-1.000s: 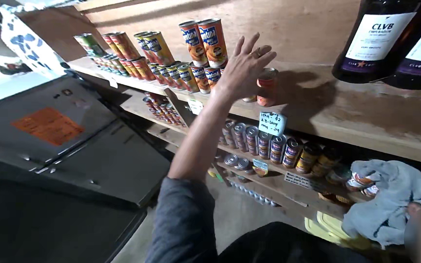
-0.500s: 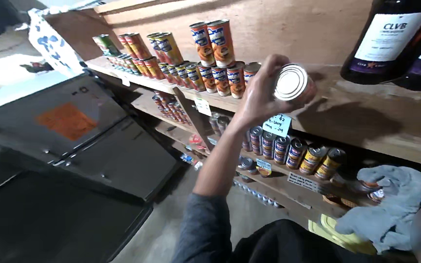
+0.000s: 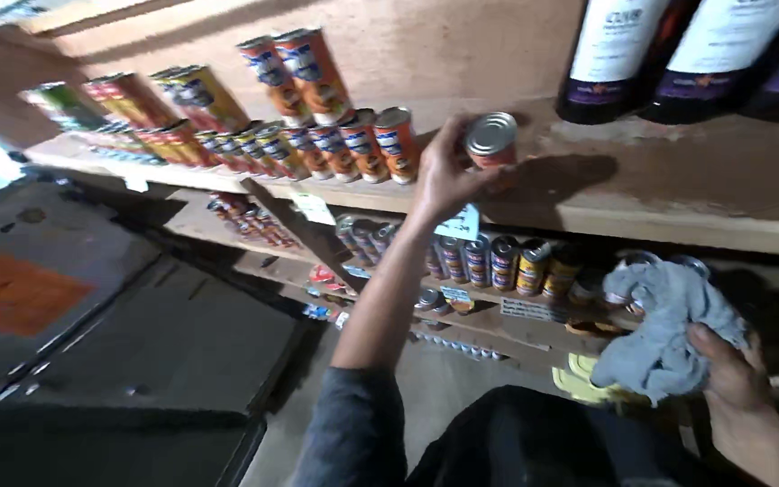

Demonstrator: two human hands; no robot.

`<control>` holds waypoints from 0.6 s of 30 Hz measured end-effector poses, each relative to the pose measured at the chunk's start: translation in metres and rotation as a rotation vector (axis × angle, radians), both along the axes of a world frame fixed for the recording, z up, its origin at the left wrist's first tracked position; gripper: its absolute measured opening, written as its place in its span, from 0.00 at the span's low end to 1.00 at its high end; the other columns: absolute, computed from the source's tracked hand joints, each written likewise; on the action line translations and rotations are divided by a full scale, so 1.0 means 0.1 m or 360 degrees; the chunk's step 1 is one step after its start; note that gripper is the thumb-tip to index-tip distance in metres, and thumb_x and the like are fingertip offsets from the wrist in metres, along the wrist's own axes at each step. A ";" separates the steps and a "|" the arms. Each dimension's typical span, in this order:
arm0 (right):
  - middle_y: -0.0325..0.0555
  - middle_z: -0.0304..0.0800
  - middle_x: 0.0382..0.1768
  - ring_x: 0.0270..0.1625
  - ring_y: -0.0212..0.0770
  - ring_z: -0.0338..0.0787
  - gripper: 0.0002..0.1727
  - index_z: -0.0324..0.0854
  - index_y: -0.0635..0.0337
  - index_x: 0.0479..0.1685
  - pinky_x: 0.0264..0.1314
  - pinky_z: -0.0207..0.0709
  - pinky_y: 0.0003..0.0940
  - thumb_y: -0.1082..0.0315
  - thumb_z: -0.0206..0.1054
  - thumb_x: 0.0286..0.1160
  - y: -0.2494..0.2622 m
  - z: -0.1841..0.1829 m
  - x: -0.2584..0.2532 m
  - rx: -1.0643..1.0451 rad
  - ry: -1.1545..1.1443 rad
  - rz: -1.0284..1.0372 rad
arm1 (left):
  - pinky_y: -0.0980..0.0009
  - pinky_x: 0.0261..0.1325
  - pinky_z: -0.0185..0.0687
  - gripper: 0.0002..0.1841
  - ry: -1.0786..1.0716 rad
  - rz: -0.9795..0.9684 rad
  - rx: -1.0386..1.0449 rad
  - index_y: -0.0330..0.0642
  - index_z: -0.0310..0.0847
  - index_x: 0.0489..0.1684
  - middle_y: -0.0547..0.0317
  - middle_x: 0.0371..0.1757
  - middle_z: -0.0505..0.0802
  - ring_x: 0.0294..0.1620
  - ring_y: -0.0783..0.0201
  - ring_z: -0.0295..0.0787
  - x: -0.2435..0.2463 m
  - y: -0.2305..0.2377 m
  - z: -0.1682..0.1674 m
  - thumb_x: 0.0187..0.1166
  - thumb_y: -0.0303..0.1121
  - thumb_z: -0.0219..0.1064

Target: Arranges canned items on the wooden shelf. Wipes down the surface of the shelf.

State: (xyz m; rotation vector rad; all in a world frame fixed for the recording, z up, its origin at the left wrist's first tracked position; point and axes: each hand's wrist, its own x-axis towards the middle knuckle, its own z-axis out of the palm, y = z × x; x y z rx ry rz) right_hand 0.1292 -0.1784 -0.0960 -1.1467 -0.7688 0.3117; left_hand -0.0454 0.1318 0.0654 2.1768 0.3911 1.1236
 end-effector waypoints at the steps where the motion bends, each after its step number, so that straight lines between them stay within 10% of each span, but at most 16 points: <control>1: 0.12 0.93 0.50 0.55 0.15 0.89 0.22 0.80 0.44 0.61 0.64 0.83 0.17 0.55 0.76 0.68 0.01 0.00 0.01 0.0015 -0.0016 -0.0006 | 0.68 0.55 0.91 0.35 0.0038 -0.0014 -0.0025 0.34 0.75 0.68 0.49 0.56 0.91 0.52 0.66 0.92 0.08 0.02 0.01 0.58 0.32 0.84; 10: 0.11 0.91 0.53 0.58 0.15 0.89 0.23 0.76 0.47 0.66 0.66 0.82 0.17 0.58 0.73 0.71 -0.05 -0.07 0.05 -0.0037 -0.0063 -0.0022 | 0.58 0.55 0.92 0.34 0.0257 -0.0020 0.0036 0.36 0.76 0.70 0.46 0.54 0.92 0.50 0.57 0.94 0.46 -0.05 0.07 0.63 0.36 0.84; 18: 0.11 0.90 0.51 0.56 0.12 0.88 0.24 0.70 0.56 0.66 0.64 0.82 0.15 0.67 0.69 0.71 0.00 -0.02 0.01 -0.0106 -0.0006 -0.0035 | 0.48 0.74 0.78 0.43 0.0403 -0.0011 0.0436 0.36 0.69 0.83 0.38 0.74 0.83 0.73 0.45 0.83 0.46 -0.13 0.10 0.69 0.47 0.81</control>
